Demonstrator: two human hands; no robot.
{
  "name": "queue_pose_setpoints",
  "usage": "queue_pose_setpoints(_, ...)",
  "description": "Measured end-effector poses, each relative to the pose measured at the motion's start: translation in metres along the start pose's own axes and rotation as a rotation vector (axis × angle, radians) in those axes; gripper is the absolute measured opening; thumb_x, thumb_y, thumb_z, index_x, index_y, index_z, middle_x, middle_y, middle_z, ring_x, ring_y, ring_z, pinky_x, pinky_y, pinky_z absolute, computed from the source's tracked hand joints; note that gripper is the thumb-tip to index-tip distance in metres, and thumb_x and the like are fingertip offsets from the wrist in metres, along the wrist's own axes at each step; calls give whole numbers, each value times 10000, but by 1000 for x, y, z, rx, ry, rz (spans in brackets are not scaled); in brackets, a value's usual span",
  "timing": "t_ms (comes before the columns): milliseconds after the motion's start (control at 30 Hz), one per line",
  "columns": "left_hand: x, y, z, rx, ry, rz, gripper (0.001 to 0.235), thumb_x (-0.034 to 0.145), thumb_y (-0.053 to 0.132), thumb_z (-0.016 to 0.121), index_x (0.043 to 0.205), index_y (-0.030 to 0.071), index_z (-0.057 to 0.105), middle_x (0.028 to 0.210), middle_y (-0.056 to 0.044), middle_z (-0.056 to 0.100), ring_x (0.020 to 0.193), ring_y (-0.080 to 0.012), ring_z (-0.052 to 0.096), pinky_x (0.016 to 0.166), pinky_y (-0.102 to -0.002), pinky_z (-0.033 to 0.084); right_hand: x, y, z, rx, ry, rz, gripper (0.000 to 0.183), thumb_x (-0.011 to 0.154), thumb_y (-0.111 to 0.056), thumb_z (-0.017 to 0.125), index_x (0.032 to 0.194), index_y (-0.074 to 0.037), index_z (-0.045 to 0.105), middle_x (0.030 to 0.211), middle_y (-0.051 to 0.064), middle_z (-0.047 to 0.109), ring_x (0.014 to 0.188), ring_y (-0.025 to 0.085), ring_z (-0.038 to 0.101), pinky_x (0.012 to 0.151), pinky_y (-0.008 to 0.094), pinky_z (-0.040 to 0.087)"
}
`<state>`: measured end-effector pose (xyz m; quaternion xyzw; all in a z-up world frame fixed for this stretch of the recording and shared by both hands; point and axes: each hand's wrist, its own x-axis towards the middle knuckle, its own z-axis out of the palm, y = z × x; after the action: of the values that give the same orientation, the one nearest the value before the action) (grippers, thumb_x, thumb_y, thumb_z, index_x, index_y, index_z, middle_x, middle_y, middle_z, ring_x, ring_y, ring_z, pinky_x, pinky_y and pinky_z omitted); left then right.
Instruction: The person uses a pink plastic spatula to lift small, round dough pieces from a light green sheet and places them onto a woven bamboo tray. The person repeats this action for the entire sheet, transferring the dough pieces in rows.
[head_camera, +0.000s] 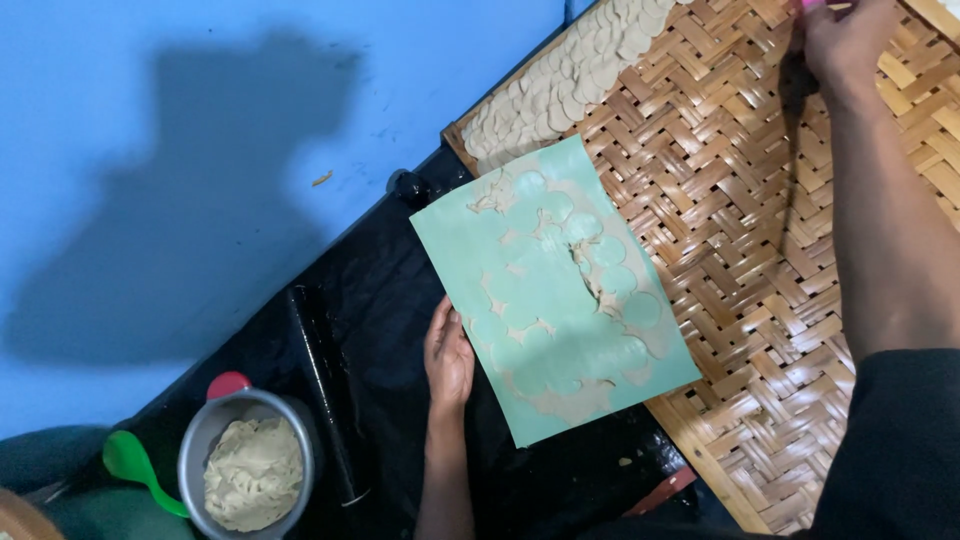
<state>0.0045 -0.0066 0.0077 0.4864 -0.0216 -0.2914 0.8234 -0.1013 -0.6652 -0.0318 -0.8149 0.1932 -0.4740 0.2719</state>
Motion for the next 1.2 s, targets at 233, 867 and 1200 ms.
queue_pose_setpoints(233, -1, 4, 4, -16, 4, -9, 419, 1072, 71, 449, 1462, -80, 454, 1392, -177, 580, 1280, -223, 569, 1111, -356, 444, 6, -94, -15, -829, 88, -281, 90, 913, -12, 736, 926, -27, 647, 837, 122, 652, 706, 283, 628, 602, 408, 489)
queue_pose_setpoints(867, -34, 27, -8, -192, -31, -12, 550, 983, 62, 586, 1501, -39, 432, 1408, -154, 585, 1301, -244, 560, 1111, -385, 441, -232, -399, -72, -127, -386, 752, 339, 1036, -137, 665, 1355, -23, 692, 896, 148, 760, 721, 168, 653, 600, 313, 494)
queue_pose_setpoints(1200, -100, 68, -93, 166, 267, 241, 465, 1067, 182, 551, 1487, -14, 522, 1435, -145, 625, 1273, -215, 614, 1068, -338, 489, -289, -465, -31, 9, -646, 671, 356, 997, -168, 684, 1330, -43, 689, 819, 59, 702, 652, 106, 569, 556, 268, 447)
